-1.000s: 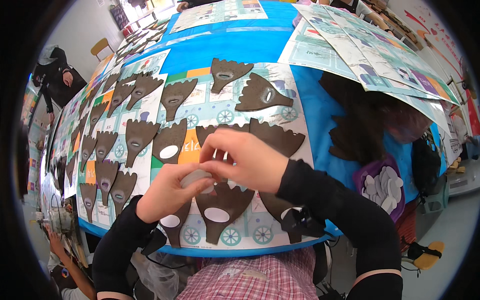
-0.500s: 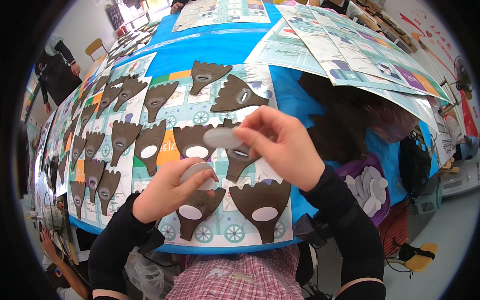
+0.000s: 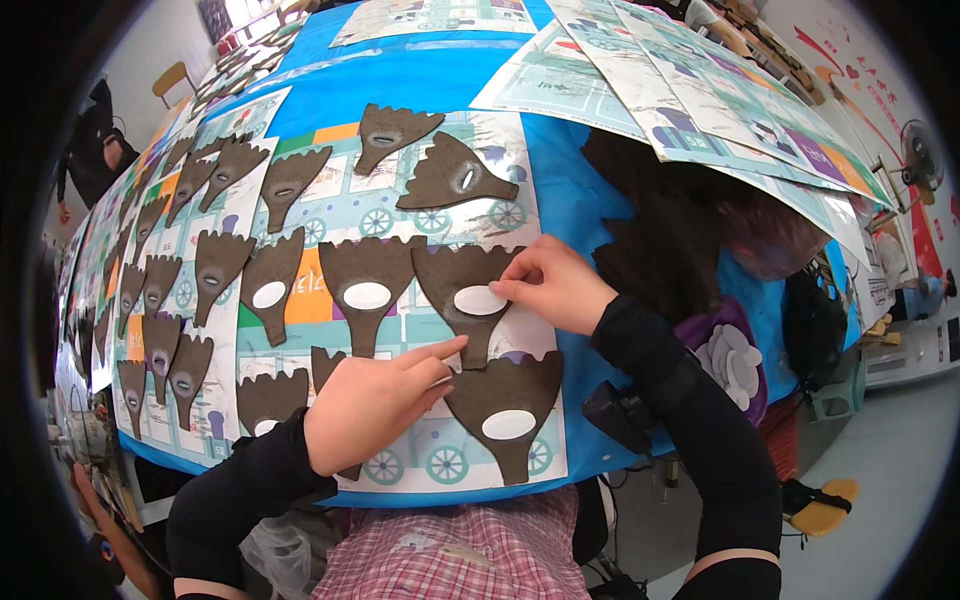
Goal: Assembling small decorative components onto beard-shaped cutouts for an educational set.
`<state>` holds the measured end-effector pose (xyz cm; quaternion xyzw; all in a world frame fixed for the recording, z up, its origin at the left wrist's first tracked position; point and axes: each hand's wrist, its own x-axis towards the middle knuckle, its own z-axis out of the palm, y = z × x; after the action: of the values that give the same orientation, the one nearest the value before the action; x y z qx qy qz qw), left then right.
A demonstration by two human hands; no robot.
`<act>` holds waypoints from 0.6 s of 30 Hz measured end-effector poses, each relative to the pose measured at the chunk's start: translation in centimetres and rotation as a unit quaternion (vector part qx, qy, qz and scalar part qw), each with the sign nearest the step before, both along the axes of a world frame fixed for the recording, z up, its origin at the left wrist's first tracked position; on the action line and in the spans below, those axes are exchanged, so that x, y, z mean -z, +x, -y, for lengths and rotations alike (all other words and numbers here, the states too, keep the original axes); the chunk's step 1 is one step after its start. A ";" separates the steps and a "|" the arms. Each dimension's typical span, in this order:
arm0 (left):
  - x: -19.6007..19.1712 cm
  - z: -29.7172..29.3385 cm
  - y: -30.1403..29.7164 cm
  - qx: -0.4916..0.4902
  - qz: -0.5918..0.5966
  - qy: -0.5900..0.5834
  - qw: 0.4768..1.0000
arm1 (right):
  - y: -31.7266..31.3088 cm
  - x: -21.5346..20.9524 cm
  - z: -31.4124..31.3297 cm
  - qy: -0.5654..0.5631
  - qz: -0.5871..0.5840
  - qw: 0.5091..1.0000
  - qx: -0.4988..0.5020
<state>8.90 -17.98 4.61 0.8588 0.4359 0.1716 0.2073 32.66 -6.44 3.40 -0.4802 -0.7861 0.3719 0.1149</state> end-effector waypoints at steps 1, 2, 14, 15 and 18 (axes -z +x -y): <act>0.2 0.0 0.0 -0.001 0.004 -0.002 1.000 | 0.1 0.1 0.0 -0.002 0.004 1.000 -0.001; 0.3 0.1 -0.1 0.004 -0.008 0.000 1.000 | -0.1 0.3 0.0 -0.006 0.001 1.000 0.002; 0.3 -0.2 -0.2 0.017 -0.029 -0.014 0.999 | -0.5 0.7 -0.1 0.000 -0.025 1.000 0.001; 0.3 -0.3 -0.2 0.018 -0.030 -0.017 0.999 | -0.5 0.8 -0.1 -0.001 -0.021 1.000 0.003; 0.3 -0.4 -0.3 0.022 -0.025 -0.019 0.999 | -0.5 0.9 -0.1 0.013 -0.018 1.000 0.005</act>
<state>8.64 -17.58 4.28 0.8679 0.4255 0.1373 0.2165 32.13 -6.33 2.46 -0.4763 -0.7861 0.3693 0.1369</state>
